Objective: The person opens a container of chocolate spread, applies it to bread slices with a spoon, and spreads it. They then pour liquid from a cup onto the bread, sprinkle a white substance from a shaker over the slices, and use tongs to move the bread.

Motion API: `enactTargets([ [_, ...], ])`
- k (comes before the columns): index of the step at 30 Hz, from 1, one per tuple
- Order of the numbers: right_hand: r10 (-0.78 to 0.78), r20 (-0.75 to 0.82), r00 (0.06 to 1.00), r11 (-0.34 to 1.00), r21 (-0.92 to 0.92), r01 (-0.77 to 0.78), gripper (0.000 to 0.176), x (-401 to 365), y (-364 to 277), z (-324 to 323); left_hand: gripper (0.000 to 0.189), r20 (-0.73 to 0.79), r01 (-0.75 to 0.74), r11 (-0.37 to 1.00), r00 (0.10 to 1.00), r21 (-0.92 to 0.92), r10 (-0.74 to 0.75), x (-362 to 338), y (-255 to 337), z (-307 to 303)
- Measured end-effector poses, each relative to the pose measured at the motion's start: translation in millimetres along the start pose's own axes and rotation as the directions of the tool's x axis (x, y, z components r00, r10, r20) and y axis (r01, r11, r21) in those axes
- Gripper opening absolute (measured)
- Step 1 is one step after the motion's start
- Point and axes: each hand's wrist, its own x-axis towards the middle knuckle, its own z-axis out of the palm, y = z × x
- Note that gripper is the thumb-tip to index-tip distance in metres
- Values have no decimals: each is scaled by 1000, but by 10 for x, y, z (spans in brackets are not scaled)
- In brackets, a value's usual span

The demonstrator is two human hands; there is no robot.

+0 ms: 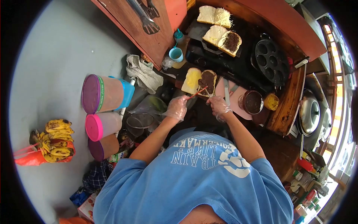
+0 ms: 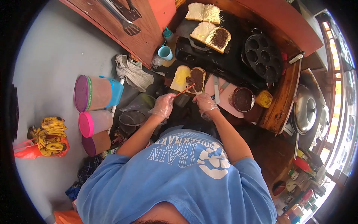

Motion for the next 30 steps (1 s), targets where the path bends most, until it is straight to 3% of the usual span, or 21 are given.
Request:
enactTargets([
  [7,-26,95,995,978,209,6,24,51,145,64,7,32,-21,997,999,-70,23,87,-403,117],
  [9,-7,62,998,986,166,-4,24,78,156,110,6,29,-27,992,999,-122,31,124,-462,105],
  [18,-9,69,998,976,215,-6,23,84,245,160,8,79,16,1000,997,-9,-15,215,-505,147],
  [26,23,23,999,951,307,-29,20,106,153,262,17,116,143,970,979,198,-168,333,-279,50],
  [30,56,-51,997,967,251,-41,22,-23,29,333,18,79,91,971,991,223,-111,375,-365,84],
])
